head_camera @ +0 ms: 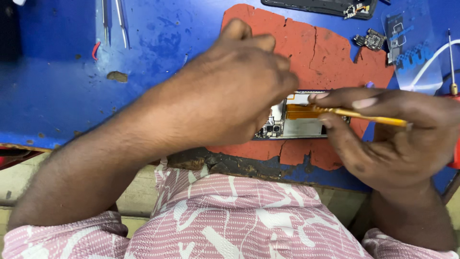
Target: The person uses a small screwdriver to remove screws from a disassembled mobile phone and then places a circuit board into the phone chassis. The person continues to secure the board with additional screws.
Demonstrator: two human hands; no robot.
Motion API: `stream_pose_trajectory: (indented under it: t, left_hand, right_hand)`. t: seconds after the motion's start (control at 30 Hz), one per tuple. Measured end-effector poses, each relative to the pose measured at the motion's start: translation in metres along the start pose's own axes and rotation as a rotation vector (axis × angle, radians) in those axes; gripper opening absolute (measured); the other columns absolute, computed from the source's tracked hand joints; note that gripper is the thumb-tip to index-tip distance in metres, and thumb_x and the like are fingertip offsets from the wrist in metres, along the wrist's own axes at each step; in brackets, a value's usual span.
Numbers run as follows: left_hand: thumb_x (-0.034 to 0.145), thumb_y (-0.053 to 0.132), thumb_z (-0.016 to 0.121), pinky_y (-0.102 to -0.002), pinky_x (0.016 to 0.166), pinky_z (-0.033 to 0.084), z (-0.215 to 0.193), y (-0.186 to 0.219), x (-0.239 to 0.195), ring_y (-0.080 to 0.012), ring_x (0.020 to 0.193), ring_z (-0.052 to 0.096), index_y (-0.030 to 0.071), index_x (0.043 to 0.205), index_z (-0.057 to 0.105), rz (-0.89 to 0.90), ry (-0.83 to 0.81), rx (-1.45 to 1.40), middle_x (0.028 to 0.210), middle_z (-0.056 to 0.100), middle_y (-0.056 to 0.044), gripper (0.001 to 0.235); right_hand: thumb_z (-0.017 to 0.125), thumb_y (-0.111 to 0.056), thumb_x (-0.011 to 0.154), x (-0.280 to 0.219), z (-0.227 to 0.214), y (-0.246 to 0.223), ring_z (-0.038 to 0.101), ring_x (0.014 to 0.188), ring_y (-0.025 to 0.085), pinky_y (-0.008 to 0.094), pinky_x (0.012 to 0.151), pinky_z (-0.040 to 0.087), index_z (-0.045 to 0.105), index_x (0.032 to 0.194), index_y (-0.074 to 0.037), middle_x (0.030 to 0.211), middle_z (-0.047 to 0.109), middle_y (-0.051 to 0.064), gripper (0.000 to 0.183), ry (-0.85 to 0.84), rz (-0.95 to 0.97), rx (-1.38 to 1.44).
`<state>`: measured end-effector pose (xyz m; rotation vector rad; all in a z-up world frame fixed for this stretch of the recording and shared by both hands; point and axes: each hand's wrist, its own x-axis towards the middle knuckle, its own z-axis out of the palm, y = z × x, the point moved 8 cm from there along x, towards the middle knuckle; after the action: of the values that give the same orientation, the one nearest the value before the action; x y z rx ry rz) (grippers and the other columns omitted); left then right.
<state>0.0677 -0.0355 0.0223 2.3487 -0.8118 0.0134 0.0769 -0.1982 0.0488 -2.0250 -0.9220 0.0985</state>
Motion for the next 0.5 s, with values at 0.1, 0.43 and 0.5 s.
stream_pose_trajectory:
  t: [0.1,0.43,0.5]
  left_hand:
    - [0.079,0.006,0.075,-0.05,0.087,0.04,-0.02,-0.008,-0.002,-0.0311,0.094,0.06,0.006,0.09,0.066,0.007,0.139,-0.097,0.088,0.065,-0.008,0.014]
    - [0.089,-0.001,0.078,-0.044,0.076,0.047,-0.037,-0.012,-0.003,-0.031,0.088,0.063,0.002,0.095,0.061,0.064,0.325,-0.252,0.091,0.06,-0.01,0.018]
    - [0.09,-0.002,0.075,-0.044,0.075,0.048,-0.036,-0.015,-0.003,-0.0304,0.087,0.064,0.002,0.094,0.062,0.039,0.321,-0.256,0.091,0.061,-0.01,0.015]
  right_hand:
    - [0.062,0.011,0.112,-0.006,-0.004,0.003,0.072,0.109,0.028,0.041,0.103,0.062,0.039,0.127,0.005,0.117,0.065,0.019,0.028,0.039,0.045,0.022]
    - [0.053,0.014,0.121,-0.014,-0.013,0.002,0.068,0.116,0.031,0.039,0.111,0.058,0.043,0.13,0.0,0.117,0.058,0.02,0.02,0.089,0.148,-0.13]
    - [0.053,0.013,0.121,-0.015,-0.014,0.003,0.068,0.116,0.03,0.039,0.111,0.058,0.044,0.129,0.0,0.117,0.058,0.02,0.018,0.103,0.16,-0.099]
